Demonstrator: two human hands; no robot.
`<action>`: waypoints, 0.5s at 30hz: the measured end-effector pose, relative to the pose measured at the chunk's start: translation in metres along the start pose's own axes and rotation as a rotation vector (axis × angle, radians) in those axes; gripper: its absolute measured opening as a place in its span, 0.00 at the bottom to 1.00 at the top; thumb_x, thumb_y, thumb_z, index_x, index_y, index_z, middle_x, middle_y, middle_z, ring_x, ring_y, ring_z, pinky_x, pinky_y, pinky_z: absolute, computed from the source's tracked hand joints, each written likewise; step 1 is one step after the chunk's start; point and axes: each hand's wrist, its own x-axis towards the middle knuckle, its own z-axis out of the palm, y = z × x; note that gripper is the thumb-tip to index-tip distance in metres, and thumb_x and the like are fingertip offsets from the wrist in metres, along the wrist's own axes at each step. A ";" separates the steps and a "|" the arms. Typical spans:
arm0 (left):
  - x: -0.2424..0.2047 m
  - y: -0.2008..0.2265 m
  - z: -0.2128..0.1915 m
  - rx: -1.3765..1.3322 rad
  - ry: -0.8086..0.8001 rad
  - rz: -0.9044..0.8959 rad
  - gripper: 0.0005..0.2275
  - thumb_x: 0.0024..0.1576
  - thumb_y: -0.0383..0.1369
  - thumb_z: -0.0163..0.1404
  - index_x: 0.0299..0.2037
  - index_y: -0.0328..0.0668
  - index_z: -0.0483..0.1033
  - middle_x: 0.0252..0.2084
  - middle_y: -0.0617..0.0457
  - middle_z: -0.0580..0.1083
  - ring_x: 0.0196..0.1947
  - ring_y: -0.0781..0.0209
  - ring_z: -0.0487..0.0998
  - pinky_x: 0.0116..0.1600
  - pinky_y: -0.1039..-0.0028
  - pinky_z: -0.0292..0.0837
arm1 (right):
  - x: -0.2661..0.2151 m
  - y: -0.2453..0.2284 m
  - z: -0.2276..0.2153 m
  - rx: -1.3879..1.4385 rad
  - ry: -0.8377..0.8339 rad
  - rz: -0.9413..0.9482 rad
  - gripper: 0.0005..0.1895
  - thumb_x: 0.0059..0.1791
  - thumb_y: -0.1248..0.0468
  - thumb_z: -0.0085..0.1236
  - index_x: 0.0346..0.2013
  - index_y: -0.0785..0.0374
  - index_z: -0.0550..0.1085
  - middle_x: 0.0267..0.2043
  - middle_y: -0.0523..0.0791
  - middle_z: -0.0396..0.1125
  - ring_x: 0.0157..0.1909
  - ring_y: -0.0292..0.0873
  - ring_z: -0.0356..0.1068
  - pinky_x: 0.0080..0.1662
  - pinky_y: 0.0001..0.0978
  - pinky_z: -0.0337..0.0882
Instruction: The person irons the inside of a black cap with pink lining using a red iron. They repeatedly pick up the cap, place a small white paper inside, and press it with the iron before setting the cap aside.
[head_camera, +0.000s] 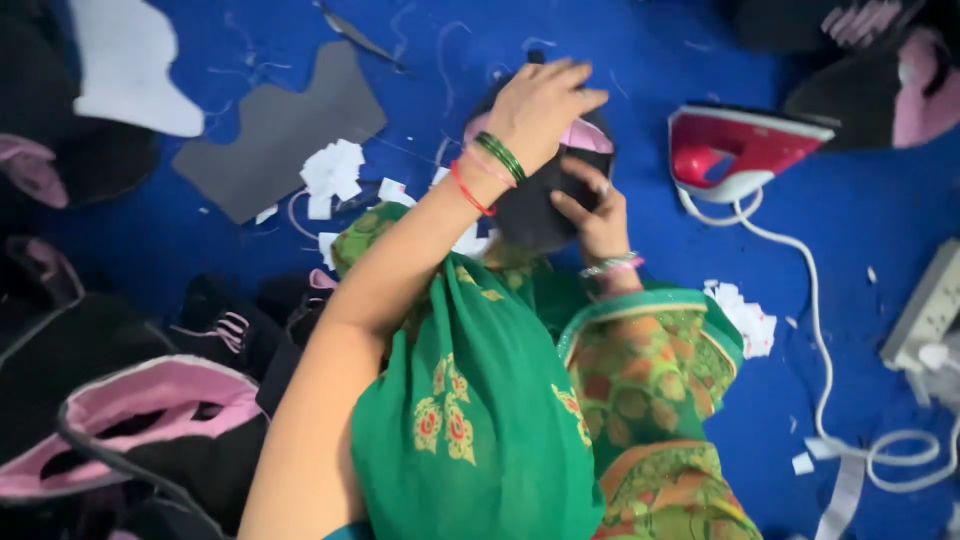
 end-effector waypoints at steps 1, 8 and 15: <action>0.005 0.002 -0.010 -0.176 0.065 0.014 0.16 0.53 0.28 0.54 0.51 0.50 0.80 0.54 0.45 0.76 0.56 0.45 0.74 0.59 0.58 0.67 | 0.002 0.006 -0.003 -0.285 0.076 -0.080 0.24 0.51 0.71 0.63 0.63 0.69 0.74 0.74 0.48 0.62 0.66 0.49 0.67 0.66 0.41 0.67; -0.100 -0.084 -0.078 -0.297 -0.261 -0.632 0.11 0.52 0.29 0.60 0.45 0.44 0.82 0.39 0.45 0.81 0.41 0.45 0.83 0.46 0.60 0.78 | 0.009 0.039 -0.016 -0.971 0.275 -0.286 0.60 0.38 0.65 0.78 0.77 0.60 0.49 0.71 0.58 0.62 0.71 0.56 0.66 0.69 0.40 0.65; -0.183 -0.100 -0.072 -0.073 -0.501 -1.070 0.08 0.44 0.38 0.67 0.31 0.50 0.86 0.34 0.45 0.81 0.39 0.42 0.81 0.48 0.58 0.76 | 0.017 0.033 -0.002 -1.021 0.330 -0.311 0.60 0.40 0.64 0.78 0.77 0.59 0.48 0.74 0.59 0.57 0.74 0.59 0.59 0.71 0.43 0.62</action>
